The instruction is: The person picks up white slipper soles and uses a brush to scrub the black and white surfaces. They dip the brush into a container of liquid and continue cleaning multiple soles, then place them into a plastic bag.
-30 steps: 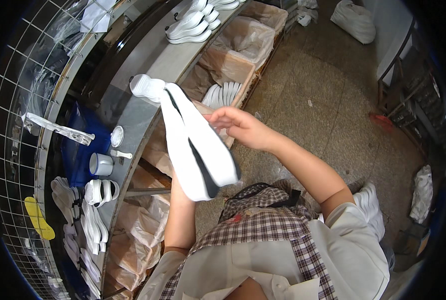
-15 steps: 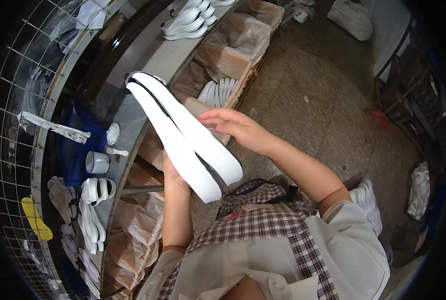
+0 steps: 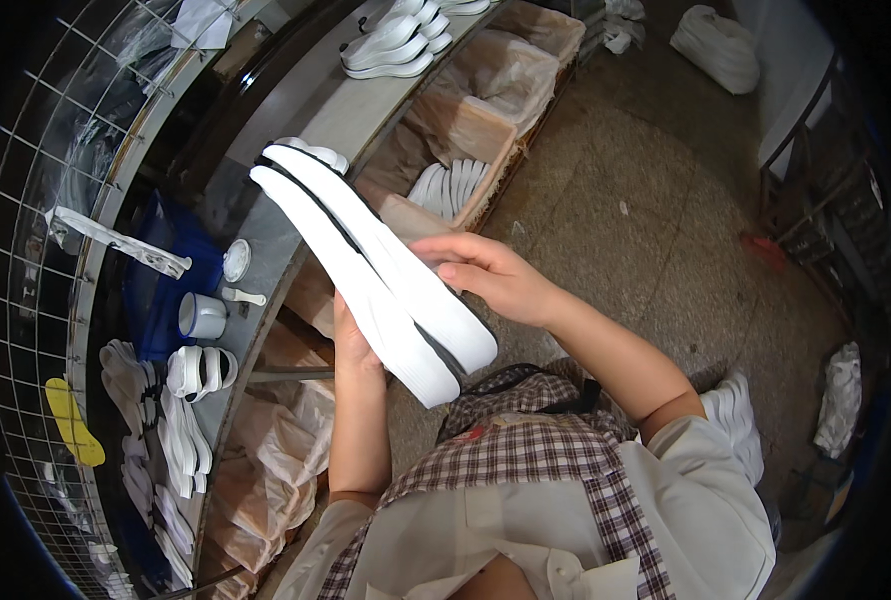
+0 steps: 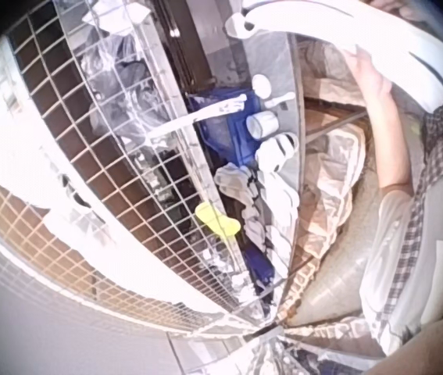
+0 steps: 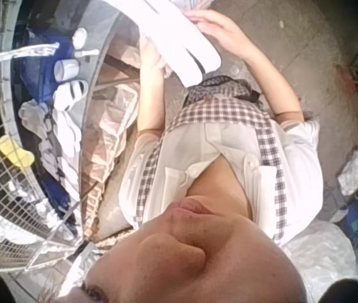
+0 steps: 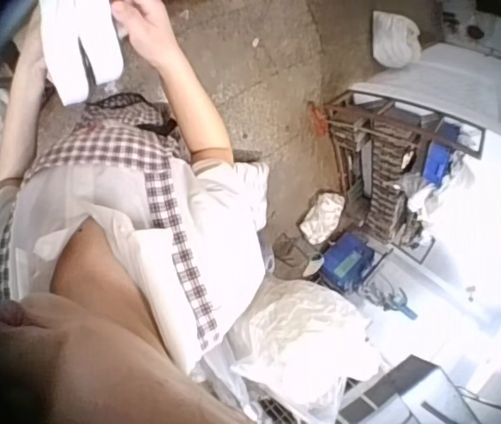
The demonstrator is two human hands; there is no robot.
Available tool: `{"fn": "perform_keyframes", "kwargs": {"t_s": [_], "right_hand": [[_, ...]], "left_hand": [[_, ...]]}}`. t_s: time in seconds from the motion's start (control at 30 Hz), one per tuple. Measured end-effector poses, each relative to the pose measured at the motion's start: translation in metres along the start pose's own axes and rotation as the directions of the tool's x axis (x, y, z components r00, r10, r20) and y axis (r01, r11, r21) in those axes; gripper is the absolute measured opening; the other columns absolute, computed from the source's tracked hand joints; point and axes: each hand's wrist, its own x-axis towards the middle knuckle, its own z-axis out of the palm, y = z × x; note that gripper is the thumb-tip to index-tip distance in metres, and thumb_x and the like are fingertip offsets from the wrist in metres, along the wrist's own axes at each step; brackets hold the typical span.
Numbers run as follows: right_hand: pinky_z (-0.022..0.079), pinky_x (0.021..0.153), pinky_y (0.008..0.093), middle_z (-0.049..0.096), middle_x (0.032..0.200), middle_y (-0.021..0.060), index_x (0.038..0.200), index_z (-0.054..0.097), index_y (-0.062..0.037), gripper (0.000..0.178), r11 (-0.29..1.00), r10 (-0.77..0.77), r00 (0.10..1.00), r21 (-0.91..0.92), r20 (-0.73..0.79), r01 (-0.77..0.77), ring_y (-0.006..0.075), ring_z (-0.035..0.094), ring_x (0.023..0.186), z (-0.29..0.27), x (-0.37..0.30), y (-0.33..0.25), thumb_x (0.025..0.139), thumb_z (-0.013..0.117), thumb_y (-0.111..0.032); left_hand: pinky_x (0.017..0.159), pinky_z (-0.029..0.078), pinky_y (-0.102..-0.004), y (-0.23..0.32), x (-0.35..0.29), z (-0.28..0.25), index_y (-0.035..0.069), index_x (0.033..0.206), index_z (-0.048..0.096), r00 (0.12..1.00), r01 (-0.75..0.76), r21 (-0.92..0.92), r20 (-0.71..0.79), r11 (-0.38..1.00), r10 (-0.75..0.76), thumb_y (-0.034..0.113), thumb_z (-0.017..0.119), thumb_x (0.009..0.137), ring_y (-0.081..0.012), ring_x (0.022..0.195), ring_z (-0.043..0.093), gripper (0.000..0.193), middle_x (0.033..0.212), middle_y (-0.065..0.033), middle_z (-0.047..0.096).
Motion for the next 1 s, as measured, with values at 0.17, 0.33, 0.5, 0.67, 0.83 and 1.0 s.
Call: {"fn": "perform_keyframes", "kwargs": {"t_s": [0.17, 0.33, 0.5, 0.67, 0.83, 1.0], "right_hand": [[0.041, 0.097, 0.0316, 0.054, 0.126, 0.0114, 0.13, 0.045, 0.0015, 0.04, 0.999, -0.023, 0.999, 0.036, 0.026, 0.022, 0.0179, 0.051, 0.116, 0.003, -0.002, 0.001, 0.093, 0.049, -0.011], [0.04, 0.098, 0.0323, 0.052, 0.127, 0.0125, 0.13, 0.045, 0.0011, 0.04, 0.995, -0.092, 0.995, -0.02, 0.044, 0.093, 0.0193, 0.051, 0.116, 0.007, -0.002, 0.001, 0.092, 0.05, -0.01], [0.025, 0.108, 0.0362, 0.051, 0.129, 0.0087, 0.127, 0.052, -0.0029, 0.037, 0.931, -0.236, 0.958, -0.246, 0.162, 0.271, 0.0221, 0.039, 0.125, 0.024, 0.001, -0.004, 0.095, 0.045, -0.021], [0.031, 0.103, 0.0376, 0.045, 0.133, 0.0143, 0.132, 0.04, -0.0017, 0.052, 0.938, -0.319, 0.947, -0.127, 0.046, 0.322, 0.0233, 0.043, 0.122, 0.041, -0.005, -0.011, 0.092, 0.052, -0.033], [0.034, 0.099, 0.039, 0.045, 0.126, 0.0138, 0.128, 0.041, -0.0015, 0.063, 0.847, -0.437, 0.896, -0.37, -0.075, 0.382, 0.0271, 0.043, 0.118, 0.039, -0.02, -0.006, 0.076, 0.072, -0.023], [0.035, 0.099, 0.0457, 0.035, 0.132, 0.0228, 0.129, 0.042, -0.0037, 0.076, 0.681, -0.391, 0.916, -0.643, 0.084, 0.35, 0.038, 0.04, 0.12, 0.054, -0.028, 0.003, 0.068, 0.077, -0.034]], "left_hand": [[0.081, 0.055, -0.0357, 0.003, -0.003, 0.003, 0.008, 0.133, 0.03, 1.0, -0.025, -0.014, 0.011, 1.0, 0.025, 0.027, 0.067, 0.084, -0.0229, 0.102, 0.06, 0.065, 0.12, -0.0126, 0.053], [0.081, 0.055, -0.0332, 0.003, -0.002, 0.008, 0.0, 0.124, 0.044, 1.0, -0.031, -0.003, -0.004, 1.0, 0.031, 0.022, 0.063, 0.087, -0.021, 0.101, 0.061, 0.046, 0.118, -0.0122, 0.055], [0.084, 0.051, -0.0292, -0.013, -0.004, 0.001, 0.002, 0.126, 0.046, 0.962, 0.207, -0.27, -0.12, 0.94, -0.246, 0.035, 0.047, 0.095, -0.0192, 0.105, 0.055, 0.045, 0.113, -0.0107, 0.056], [0.07, 0.049, -0.0264, -0.013, -0.009, -0.011, -0.002, 0.113, 0.053, 0.976, 0.117, -0.49, 0.217, 0.864, -0.009, 0.033, 0.052, 0.092, -0.0197, 0.088, 0.057, 0.041, 0.104, -0.0121, 0.058], [0.059, 0.046, -0.0276, -0.011, 0.009, -0.018, 0.018, 0.136, 0.037, 0.942, 0.057, -0.684, 0.278, 0.727, 0.187, 0.035, 0.055, 0.089, -0.0204, 0.081, 0.054, 0.053, 0.113, -0.0097, 0.057], [0.068, 0.048, -0.0307, -0.011, 0.016, -0.029, 0.02, 0.141, 0.035, 0.917, 0.07, -0.721, 0.318, 0.69, 0.239, 0.038, 0.055, 0.089, -0.0216, 0.087, 0.055, 0.059, 0.12, -0.0101, 0.055]]}}
